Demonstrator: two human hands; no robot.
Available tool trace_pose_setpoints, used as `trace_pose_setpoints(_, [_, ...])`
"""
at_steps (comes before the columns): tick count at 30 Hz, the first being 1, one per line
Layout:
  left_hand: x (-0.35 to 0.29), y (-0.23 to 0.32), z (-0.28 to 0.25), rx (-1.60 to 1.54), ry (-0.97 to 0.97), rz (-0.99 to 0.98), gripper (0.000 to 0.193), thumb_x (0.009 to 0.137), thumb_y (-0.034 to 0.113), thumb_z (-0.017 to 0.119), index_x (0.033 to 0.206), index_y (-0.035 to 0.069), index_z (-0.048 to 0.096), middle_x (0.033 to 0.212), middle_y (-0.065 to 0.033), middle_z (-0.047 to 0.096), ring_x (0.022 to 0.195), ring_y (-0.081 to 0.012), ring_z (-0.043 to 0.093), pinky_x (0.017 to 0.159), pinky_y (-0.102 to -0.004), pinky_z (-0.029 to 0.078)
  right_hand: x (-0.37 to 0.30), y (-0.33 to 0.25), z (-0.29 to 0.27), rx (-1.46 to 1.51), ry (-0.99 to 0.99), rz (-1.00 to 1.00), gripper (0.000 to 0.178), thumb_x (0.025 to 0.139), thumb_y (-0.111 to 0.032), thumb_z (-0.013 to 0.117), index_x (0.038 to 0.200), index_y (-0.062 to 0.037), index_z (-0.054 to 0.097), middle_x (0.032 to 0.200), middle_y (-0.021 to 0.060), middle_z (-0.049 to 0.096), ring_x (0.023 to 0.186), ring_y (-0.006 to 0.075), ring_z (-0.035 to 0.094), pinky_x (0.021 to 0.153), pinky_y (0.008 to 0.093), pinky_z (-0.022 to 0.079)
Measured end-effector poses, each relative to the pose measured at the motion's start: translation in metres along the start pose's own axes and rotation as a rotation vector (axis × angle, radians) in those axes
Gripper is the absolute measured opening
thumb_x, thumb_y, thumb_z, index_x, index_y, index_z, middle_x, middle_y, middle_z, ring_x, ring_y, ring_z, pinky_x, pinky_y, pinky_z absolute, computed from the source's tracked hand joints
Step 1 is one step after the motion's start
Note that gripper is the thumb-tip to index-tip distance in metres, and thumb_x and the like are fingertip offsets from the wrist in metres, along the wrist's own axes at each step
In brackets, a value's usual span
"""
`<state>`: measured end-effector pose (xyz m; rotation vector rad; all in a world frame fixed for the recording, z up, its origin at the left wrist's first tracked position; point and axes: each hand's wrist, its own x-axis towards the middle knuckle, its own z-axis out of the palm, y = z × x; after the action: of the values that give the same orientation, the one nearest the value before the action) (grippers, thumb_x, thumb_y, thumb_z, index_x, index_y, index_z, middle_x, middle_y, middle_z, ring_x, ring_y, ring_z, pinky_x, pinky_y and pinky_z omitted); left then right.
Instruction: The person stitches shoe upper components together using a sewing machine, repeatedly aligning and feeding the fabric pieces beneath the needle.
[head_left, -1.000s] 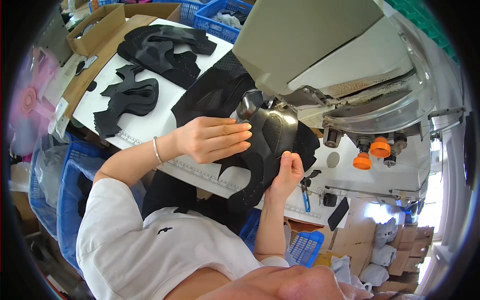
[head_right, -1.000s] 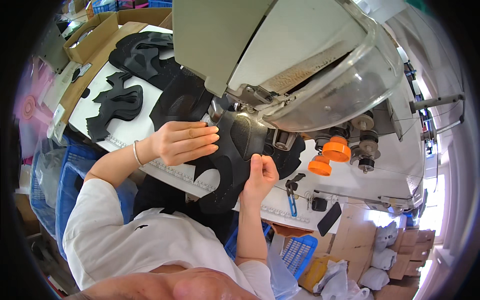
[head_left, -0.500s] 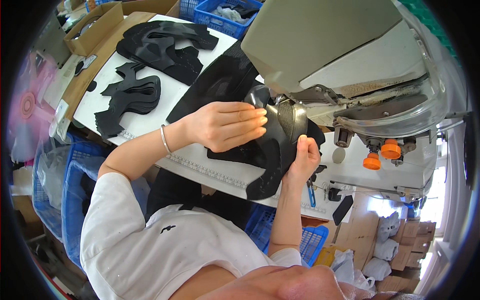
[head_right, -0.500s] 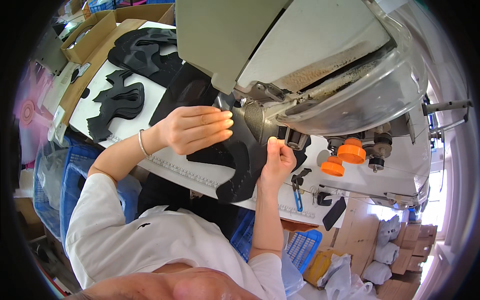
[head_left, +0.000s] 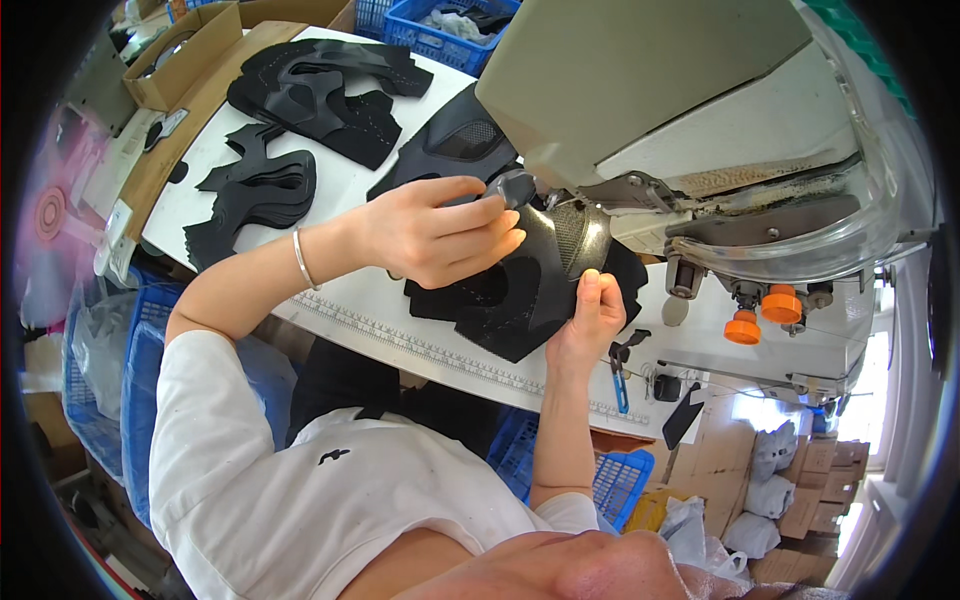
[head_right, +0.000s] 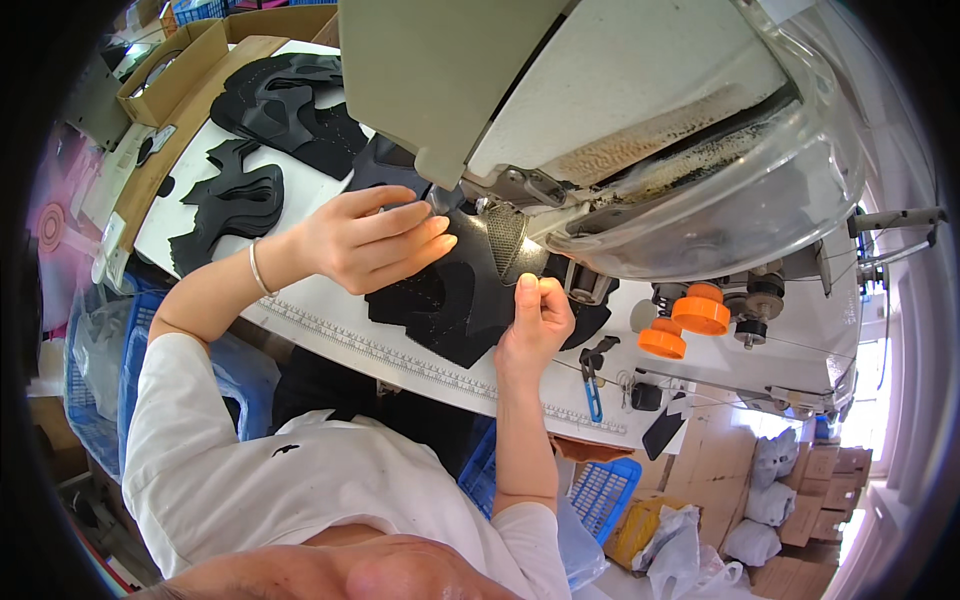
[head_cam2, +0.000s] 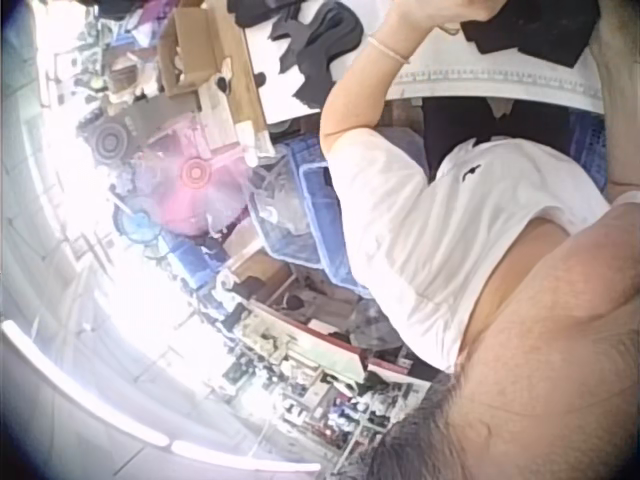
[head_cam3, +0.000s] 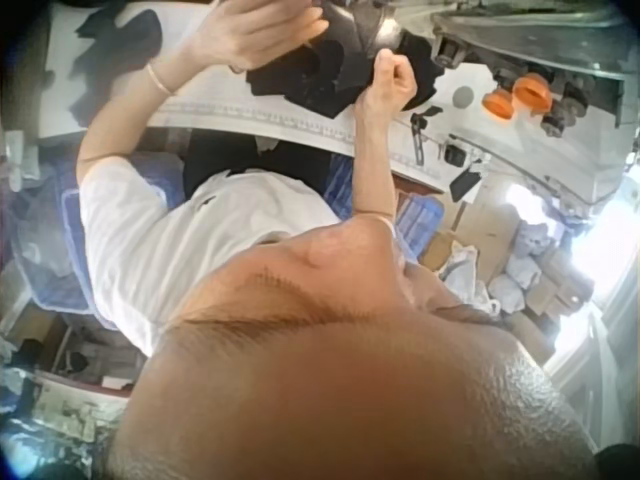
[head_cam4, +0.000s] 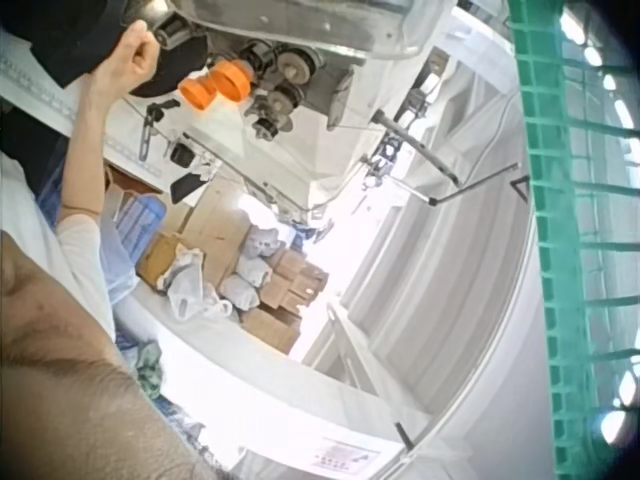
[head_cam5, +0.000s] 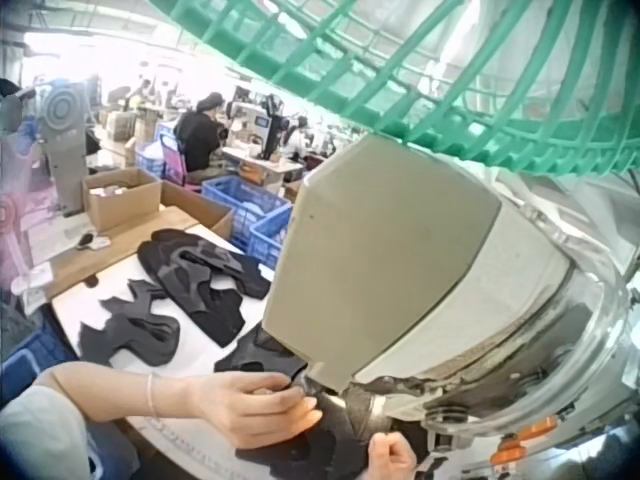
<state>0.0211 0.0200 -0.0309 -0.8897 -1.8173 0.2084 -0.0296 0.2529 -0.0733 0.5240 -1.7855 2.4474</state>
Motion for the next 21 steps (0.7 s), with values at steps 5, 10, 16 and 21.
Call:
trace_pose_setpoints(5, [-0.001, -0.002, -0.003, 0.007, 0.001, -0.079, 0.033, 0.067, 0.012, 0.068, 0.099, 0.014, 0.074, 0.1, -0.0042, 0.065, 0.089, -0.0207, 0.06, 0.076, -0.0314, 0.057, -0.005, 0.004, 0.008, 0.06, -0.014, -0.014, 0.032, 0.094, -0.006, 0.061, 0.068, -0.0108, 0.043, 0.064, -0.009, 0.034, 0.059, 0.0012, 0.026, 0.053, 0.0206, 0.021])
trace_pose_setpoints(10, [-0.001, -0.014, -0.008, -0.049, -0.082, -0.12, 0.032, 0.068, 0.015, 0.069, 0.1, 0.019, 0.074, 0.108, -0.0017, 0.067, 0.093, -0.0223, 0.061, 0.08, -0.0344, 0.058, -0.012, 0.005, 0.013, 0.059, -0.01, 0.008, 0.033, 0.093, -0.009, 0.063, 0.068, -0.0117, 0.043, 0.063, -0.0079, 0.037, 0.055, 0.0007, 0.031, 0.049, 0.0191, 0.025])
trace_pose_setpoints(16, [0.004, -0.025, -0.013, -0.147, -0.121, -0.207, 0.038, 0.065, 0.008, 0.069, 0.102, 0.018, 0.073, 0.104, -0.0025, 0.067, 0.098, -0.0254, 0.06, 0.088, -0.0402, 0.052, -0.017, 0.011, 0.026, 0.093, 0.018, -0.019, 0.033, 0.092, -0.012, 0.066, 0.068, -0.0111, 0.044, 0.061, -0.0068, 0.042, 0.054, 0.0007, 0.036, 0.047, 0.0178, 0.027])
trace_pose_setpoints(21, [0.016, 0.04, -0.016, -0.129, -0.211, -0.58, 0.025, 0.076, 0.024, 0.067, 0.098, 0.013, 0.071, 0.119, -0.0042, 0.059, 0.119, -0.0244, 0.052, 0.103, -0.0476, 0.039, -0.023, 0.012, 0.041, 0.022, 0.101, -0.091, 0.034, 0.093, -0.014, 0.066, 0.066, -0.0096, 0.044, 0.06, -0.0058, 0.046, 0.053, 0.0002, 0.037, 0.048, 0.0175, 0.027])
